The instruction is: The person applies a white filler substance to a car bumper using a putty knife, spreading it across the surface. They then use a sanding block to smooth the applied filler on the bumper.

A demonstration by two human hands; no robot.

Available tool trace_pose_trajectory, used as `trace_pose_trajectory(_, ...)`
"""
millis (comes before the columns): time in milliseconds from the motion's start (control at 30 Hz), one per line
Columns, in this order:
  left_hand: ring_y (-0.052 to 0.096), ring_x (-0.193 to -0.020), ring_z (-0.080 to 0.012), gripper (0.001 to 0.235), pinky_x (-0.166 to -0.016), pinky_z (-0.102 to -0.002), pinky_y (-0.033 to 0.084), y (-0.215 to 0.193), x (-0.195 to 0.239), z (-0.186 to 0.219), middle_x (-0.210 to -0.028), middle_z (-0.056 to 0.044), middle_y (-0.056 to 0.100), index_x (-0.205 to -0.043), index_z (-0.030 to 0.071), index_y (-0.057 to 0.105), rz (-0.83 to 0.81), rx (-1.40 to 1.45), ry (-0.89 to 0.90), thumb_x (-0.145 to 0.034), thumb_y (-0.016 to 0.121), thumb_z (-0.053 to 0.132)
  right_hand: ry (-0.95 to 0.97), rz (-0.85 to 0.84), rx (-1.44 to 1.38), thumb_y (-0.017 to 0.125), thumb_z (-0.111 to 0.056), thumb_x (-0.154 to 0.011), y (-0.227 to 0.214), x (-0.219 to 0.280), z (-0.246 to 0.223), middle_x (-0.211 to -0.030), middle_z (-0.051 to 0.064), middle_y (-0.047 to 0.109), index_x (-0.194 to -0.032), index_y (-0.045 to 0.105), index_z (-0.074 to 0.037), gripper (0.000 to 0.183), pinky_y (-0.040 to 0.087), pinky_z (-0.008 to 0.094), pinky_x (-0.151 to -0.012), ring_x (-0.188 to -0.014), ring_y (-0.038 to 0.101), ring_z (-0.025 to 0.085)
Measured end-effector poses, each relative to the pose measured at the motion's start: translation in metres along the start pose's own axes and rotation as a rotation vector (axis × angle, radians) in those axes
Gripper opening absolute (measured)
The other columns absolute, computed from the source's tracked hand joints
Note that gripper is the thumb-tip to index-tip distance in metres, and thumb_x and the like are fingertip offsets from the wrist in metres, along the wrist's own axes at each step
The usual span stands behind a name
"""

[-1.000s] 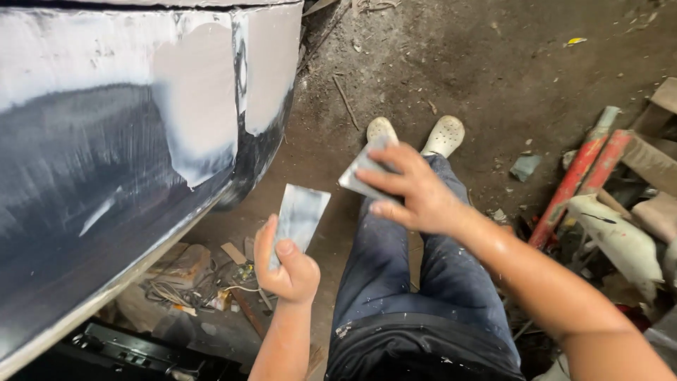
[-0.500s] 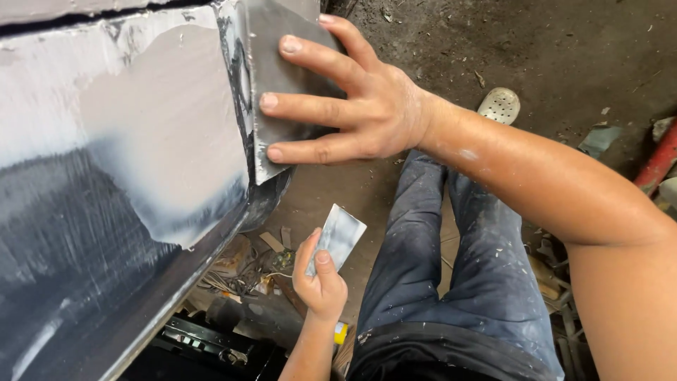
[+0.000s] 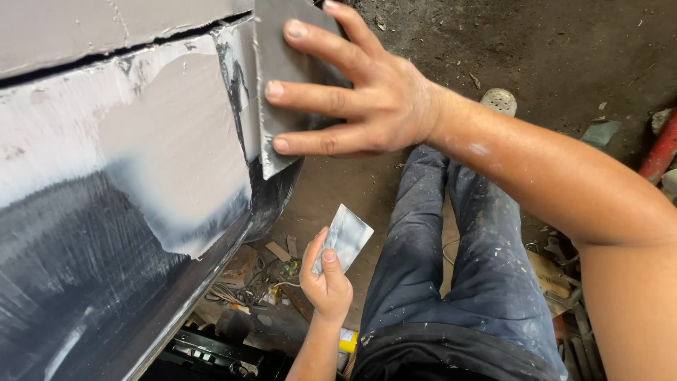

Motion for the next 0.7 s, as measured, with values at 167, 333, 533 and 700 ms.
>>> trace_pose_trajectory(167, 0.063, -0.088, -0.0163, 0.045, -0.081, -0.028, 0.053, 0.001, 0.011, -0.014, -0.105, -0.012, 0.07, -0.128, -0.008, 0.065, -0.019, 0.013, -0.087, -0.108, 0.054, 0.032, -0.095, 0.04, -0.046, 0.071, -0.025, -0.11, 0.012, -0.01, 0.017, -0.161, 0.014, 0.046, -0.157, 0.065, -0.025, 0.047, 0.032, 0.075, -0.113, -0.145, 0.036, 0.053)
trace_pose_trajectory(333, 0.067, -0.105, -0.0214, 0.045, -0.094, -0.032, 0.053, 0.003, 0.014, -0.008, -0.119, -0.016, 0.07, -0.128, -0.008, 0.064, -0.002, 0.019, -0.064, -0.109, 0.053, 0.031, -0.05, 0.023, -0.066, 0.078, -0.028, -0.099, 0.009, 0.002, 0.019, -0.163, 0.012, 0.045, -0.156, 0.064, -0.028, 0.059, 0.033, 0.073, -0.116, -0.147, 0.034, 0.052)
trace_pose_trajectory(533, 0.069, -0.107, -0.0216, 0.043, -0.095, -0.032, 0.054, 0.006, 0.02, -0.01, -0.12, -0.017, 0.071, -0.128, -0.007, 0.064, -0.012, 0.029, -0.088, -0.109, 0.053, 0.029, -0.069, 0.028, -0.016, 0.078, -0.028, -0.099, -0.001, -0.006, 0.028, -0.165, 0.013, 0.044, -0.154, 0.067, -0.025, 0.057, 0.038, 0.069, -0.113, -0.147, 0.037, 0.052)
trace_pose_trajectory(700, 0.068, -0.105, -0.0205, 0.04, -0.092, -0.031, 0.054, 0.008, 0.022, -0.013, -0.121, -0.017, 0.07, -0.129, -0.008, 0.063, -0.012, 0.078, -0.094, -0.109, 0.054, 0.026, -0.206, 0.091, 0.015, 0.071, -0.02, -0.098, 0.019, -0.001, 0.04, -0.166, 0.015, 0.039, -0.156, 0.061, -0.02, 0.059, 0.04, 0.06, -0.116, -0.147, 0.035, 0.049)
Point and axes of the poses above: each hand's wrist, its own x-axis away from the middle knuckle, its own y-axis out of the palm, z = x × y, the point moved 4 cm from there along -x, towards the middle knuckle
